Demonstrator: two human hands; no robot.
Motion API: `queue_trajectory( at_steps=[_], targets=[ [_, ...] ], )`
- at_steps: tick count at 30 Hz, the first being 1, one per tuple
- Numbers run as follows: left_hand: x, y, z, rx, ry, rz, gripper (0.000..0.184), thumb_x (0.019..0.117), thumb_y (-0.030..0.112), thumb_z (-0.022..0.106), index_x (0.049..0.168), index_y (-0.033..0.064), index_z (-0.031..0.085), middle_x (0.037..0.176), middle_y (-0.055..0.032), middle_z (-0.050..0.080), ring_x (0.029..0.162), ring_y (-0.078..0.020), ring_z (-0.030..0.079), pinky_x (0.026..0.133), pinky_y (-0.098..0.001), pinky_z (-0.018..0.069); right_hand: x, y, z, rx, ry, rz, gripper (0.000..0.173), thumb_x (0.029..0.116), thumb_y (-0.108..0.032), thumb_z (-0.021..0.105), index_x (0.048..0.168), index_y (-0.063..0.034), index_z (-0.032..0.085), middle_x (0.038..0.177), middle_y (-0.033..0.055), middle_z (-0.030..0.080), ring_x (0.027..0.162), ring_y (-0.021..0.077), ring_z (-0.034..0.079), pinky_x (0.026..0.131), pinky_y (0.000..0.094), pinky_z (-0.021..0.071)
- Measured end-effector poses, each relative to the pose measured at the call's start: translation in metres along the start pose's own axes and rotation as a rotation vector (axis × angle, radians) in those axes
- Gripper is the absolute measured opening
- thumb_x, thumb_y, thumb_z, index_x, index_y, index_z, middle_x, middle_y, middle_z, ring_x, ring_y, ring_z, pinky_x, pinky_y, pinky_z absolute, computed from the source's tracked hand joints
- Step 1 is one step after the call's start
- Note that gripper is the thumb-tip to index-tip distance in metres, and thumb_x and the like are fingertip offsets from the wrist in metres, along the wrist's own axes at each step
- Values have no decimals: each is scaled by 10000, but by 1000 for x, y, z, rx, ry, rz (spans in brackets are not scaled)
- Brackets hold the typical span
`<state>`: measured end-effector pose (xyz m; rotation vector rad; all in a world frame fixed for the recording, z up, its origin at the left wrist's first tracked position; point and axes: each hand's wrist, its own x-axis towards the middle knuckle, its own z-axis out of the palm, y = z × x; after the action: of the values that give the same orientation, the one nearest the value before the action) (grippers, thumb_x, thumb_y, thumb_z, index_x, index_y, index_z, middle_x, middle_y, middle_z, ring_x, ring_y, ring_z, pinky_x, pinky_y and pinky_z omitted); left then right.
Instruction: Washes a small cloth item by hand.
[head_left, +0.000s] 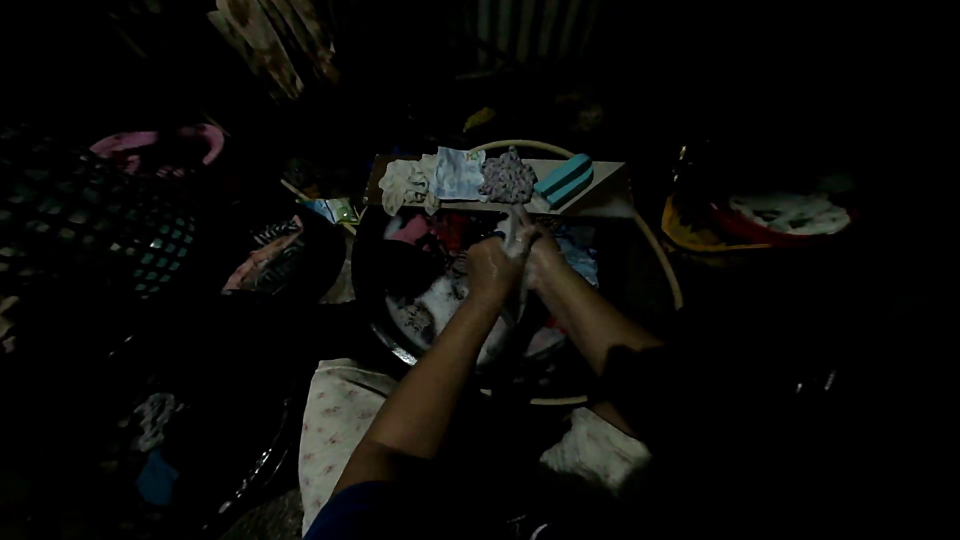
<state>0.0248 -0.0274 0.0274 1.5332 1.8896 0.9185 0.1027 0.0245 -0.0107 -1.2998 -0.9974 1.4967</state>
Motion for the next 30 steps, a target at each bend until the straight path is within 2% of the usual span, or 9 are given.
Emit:
queue_trajectory(
  at_steps=[5,9,15,18,21,23,25,27,30],
  targets=[
    [16,-9,-7,25,19,2,457,1068,305,523,1006,-114,694,1039,-295,699,1047,-423,682,953,-574,512,1,-1,5,-224,-21,-58,403,1104,-316,391,1302,-50,622,1181,148,647,1039,230,621,900,457,520],
    [-1,-11,6,-10,10,65,392,1011,243,611,901,-126,687,903,-286,697,907,-409,700,851,-568,543,5,-1,2,-117,-31,-16,424,1122,-320,385,1427,-71,544,1214,118,629,985,157,605,854,346,517],
    [31,-47,-11,-209,-26,-78,566,1106,387,418,1149,-137,628,1080,-304,665,1039,-391,669,953,-557,521,-2,-9,-4,-291,-64,-73,625,1074,-530,426,1342,23,538,1269,227,600,1160,305,592,979,515,493],
    [45,-74,-16,-524,-97,-3,413,1086,308,496,1179,-85,583,962,-166,659,841,-188,654,804,-404,569,-13,-23,-14,-253,-104,-81,527,1074,-384,520,1437,-6,466,1342,201,587,1214,259,604,1021,471,514],
    [41,-64,-21,-670,-67,-44,359,1065,280,545,1195,-53,577,939,-106,665,804,-127,654,769,-341,579,-15,-27,-15,-102,-120,-75,413,1038,-228,598,1383,-17,511,1260,155,623,1131,202,630,967,408,542],
    [37,-53,-16,-602,32,-83,499,1044,396,569,1219,-72,579,1024,-163,662,904,-187,652,836,-397,562,-14,-29,-15,-15,-126,-41,346,1014,-229,574,1300,-36,550,1164,124,633,1045,193,640,888,408,565],
    [30,-41,-16,-492,73,-54,571,1009,379,639,1311,-98,548,1194,-245,648,1104,-271,638,996,-461,511,-15,-33,-17,-22,-142,2,430,1035,-407,508,1319,-89,558,1228,98,619,1124,192,606,935,440,534],
    [24,-36,-8,-370,130,2,556,945,418,700,1171,-85,633,1044,-226,688,988,-291,673,909,-504,536,-18,-36,-15,-101,-80,56,671,1013,-582,523,1429,-55,517,1389,162,577,1281,264,556,1051,515,480],
    [9,-24,-3,-174,120,115,536,957,456,663,949,-79,691,851,-216,696,827,-331,699,794,-551,560,-2,-15,-6,-111,-5,42,540,1037,-453,571,1338,-6,547,1219,166,624,1084,237,613,918,451,527]
  ],
)
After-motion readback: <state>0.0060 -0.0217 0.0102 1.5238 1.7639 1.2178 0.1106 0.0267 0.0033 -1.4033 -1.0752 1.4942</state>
